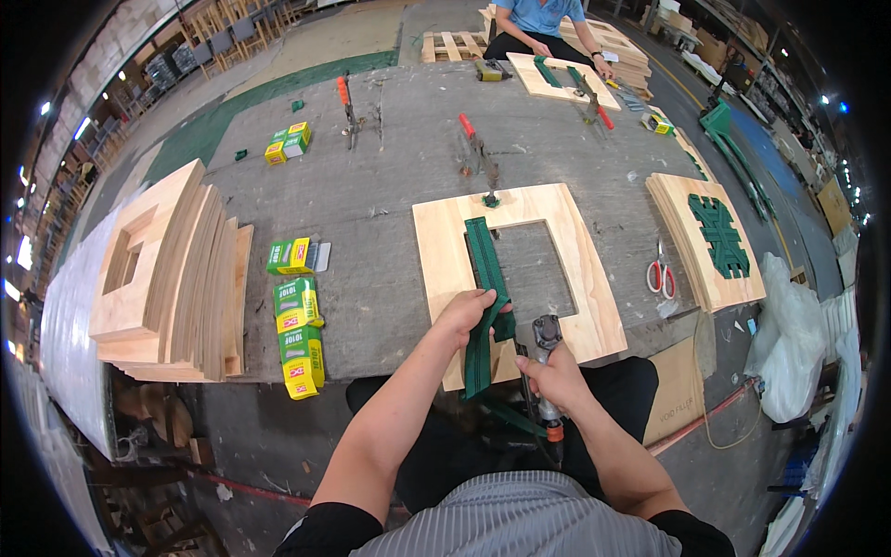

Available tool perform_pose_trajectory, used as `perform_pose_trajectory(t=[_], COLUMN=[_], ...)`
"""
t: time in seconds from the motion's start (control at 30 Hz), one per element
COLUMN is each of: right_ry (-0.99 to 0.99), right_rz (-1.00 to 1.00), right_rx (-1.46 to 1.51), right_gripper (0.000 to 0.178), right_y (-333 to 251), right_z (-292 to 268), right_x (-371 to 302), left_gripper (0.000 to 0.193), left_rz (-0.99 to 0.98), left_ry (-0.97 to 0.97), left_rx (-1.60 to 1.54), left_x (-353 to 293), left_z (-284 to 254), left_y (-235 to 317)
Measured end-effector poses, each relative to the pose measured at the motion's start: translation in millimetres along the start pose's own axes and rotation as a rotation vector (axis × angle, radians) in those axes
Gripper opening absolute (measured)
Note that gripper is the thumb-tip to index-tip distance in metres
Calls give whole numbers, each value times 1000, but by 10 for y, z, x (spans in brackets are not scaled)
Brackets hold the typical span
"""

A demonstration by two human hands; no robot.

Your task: The person sits on the floor and uses a pneumatic nail gun to attach green plastic strips to a square wooden frame. They repeatedly position the strips and fasten them in place while another worker performs similar tasks nearby.

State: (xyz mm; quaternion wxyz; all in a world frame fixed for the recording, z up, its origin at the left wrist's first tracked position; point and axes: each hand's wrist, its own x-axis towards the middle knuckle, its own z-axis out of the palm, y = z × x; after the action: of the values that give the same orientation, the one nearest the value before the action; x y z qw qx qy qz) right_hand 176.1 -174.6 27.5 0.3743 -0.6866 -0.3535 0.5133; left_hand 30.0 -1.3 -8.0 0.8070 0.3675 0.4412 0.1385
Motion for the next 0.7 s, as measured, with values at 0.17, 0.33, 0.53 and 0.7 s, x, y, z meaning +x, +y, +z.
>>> perform_pose_trajectory(t=[0.17,0.33,0.53,0.7], right_ry=[20,-36,-36,-83], right_rz=[-45,41,10,-10], right_rx=[-51,-15,-3,-28], right_gripper=[54,53,52,37], right_y=[69,-122,-98,-155], right_z=[23,112,115,200], right_x=[42,-31,-17,-52], left_gripper=[32,32,33,33], left_rz=[-12,19,12,20], left_ry=[-18,-22,-22,-23], left_rx=[14,7,28,29], left_x=[32,56,54,58], left_z=[1,-54,-28,-36], left_y=[3,-34,-7,-5])
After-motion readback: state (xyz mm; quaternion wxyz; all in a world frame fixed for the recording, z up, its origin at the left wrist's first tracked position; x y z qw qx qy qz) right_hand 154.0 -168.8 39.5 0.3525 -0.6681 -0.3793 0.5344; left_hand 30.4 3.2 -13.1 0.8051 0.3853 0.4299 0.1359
